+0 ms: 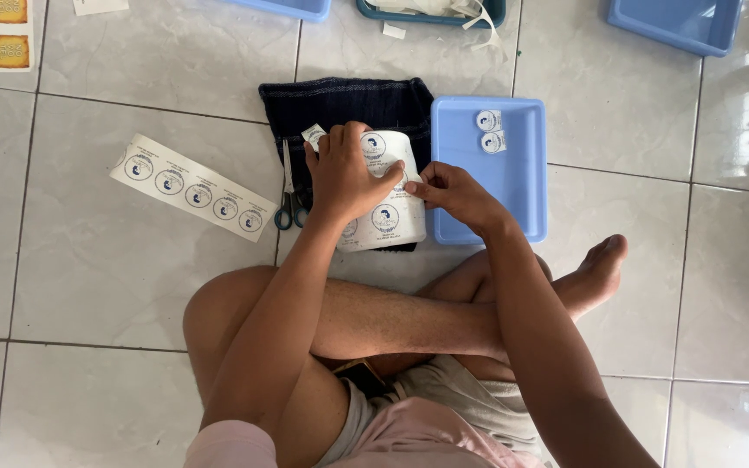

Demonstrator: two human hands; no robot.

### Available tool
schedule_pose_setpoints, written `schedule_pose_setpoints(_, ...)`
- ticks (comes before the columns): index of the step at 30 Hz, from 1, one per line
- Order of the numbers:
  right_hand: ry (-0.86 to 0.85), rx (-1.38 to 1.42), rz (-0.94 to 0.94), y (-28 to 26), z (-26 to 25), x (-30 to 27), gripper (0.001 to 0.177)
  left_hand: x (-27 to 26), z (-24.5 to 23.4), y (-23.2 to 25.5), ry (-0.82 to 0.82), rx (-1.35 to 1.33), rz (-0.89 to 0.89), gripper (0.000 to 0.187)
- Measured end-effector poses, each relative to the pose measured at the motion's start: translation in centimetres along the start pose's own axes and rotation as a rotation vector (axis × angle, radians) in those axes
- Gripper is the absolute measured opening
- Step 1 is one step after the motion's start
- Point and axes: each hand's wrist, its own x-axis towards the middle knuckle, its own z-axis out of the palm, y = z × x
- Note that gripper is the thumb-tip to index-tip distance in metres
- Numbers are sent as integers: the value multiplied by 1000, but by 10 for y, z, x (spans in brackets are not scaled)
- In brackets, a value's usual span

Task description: Peeling circular stickers from a tray and applying them to a white cylindrical container while sitting on the floor.

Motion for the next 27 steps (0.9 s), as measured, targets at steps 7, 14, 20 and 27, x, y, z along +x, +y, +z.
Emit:
schedule_pose_setpoints(7, -13, 66, 1, -10, 0, -4, 34, 4, -16, -9, -144, -131, -54, 62)
schedule_pose_setpoints(14, -41, 91, -24, -4, -4, -2, 27, 5, -30, -13, -279, -145, -37, 64)
schedule_pose_setpoints(20, -53, 97, -35, -14, -1, -9, 24, 8, -30, -19, -291, -196, -30, 63)
schedule_pose_setpoints(27, -65, 72, -35, -17, -2, -10, 22, 7, -35, -17, -299, -234, -12, 70)
